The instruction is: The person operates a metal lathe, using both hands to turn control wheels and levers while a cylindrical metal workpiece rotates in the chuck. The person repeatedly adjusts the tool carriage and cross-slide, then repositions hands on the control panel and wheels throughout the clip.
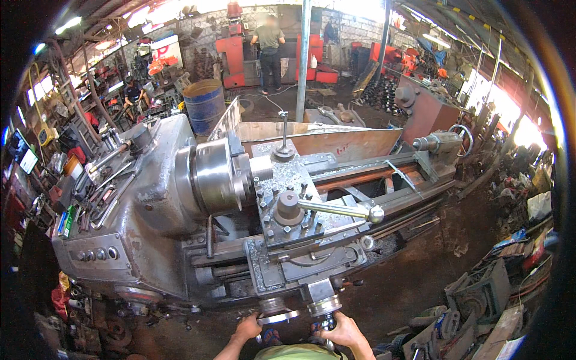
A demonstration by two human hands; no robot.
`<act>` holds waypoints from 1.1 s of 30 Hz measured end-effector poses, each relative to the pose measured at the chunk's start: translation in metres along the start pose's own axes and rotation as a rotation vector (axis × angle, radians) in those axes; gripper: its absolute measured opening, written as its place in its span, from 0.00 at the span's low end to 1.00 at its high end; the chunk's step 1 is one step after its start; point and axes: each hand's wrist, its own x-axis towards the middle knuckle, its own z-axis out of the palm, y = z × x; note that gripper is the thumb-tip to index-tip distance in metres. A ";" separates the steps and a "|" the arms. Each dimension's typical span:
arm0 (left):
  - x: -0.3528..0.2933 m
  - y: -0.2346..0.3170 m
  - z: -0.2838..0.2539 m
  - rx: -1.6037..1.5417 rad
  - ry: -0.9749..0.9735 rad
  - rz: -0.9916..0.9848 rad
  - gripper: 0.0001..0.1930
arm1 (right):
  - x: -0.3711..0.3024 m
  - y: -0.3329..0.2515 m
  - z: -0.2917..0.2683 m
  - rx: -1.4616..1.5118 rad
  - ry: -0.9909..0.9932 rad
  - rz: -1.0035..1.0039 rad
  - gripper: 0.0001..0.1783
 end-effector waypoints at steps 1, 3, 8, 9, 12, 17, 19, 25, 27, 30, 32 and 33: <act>-0.001 0.001 -0.001 -0.001 0.003 0.008 0.31 | 0.000 -0.001 -0.001 0.006 -0.005 0.002 0.38; -0.003 0.004 -0.004 -0.002 0.015 0.017 0.30 | -0.001 -0.002 -0.002 0.016 -0.015 0.008 0.37; -0.008 0.010 -0.009 0.040 -0.003 -0.006 0.30 | 0.000 0.001 -0.004 0.035 -0.022 -0.008 0.37; -0.008 0.010 -0.009 0.030 -0.015 -0.018 0.29 | 0.000 0.003 -0.003 0.031 -0.016 -0.033 0.37; -0.006 0.009 -0.008 0.027 -0.010 -0.015 0.29 | 0.004 0.009 -0.002 0.067 -0.054 0.012 0.37; -0.005 0.008 -0.005 0.042 0.021 0.001 0.29 | 0.008 0.015 -0.002 0.062 -0.088 0.029 0.37; -0.008 0.010 -0.007 0.033 0.011 -0.010 0.28 | 0.007 0.014 -0.002 0.072 -0.093 0.022 0.37; -0.014 0.016 -0.015 0.019 -0.029 -0.011 0.29 | 0.006 0.015 -0.002 0.061 -0.042 -0.008 0.31; -0.013 0.016 -0.015 0.027 -0.029 -0.005 0.30 | 0.008 0.018 -0.002 0.090 -0.051 -0.024 0.31; -0.011 0.014 -0.013 0.036 -0.028 0.003 0.31 | 0.012 0.026 -0.001 0.155 -0.111 -0.022 0.35; -0.010 0.012 -0.011 0.028 -0.026 0.013 0.31 | 0.014 0.032 0.001 0.157 -0.106 -0.040 0.35; -0.010 0.011 -0.010 0.036 -0.021 0.016 0.31 | 0.015 0.035 0.002 0.150 -0.103 -0.042 0.35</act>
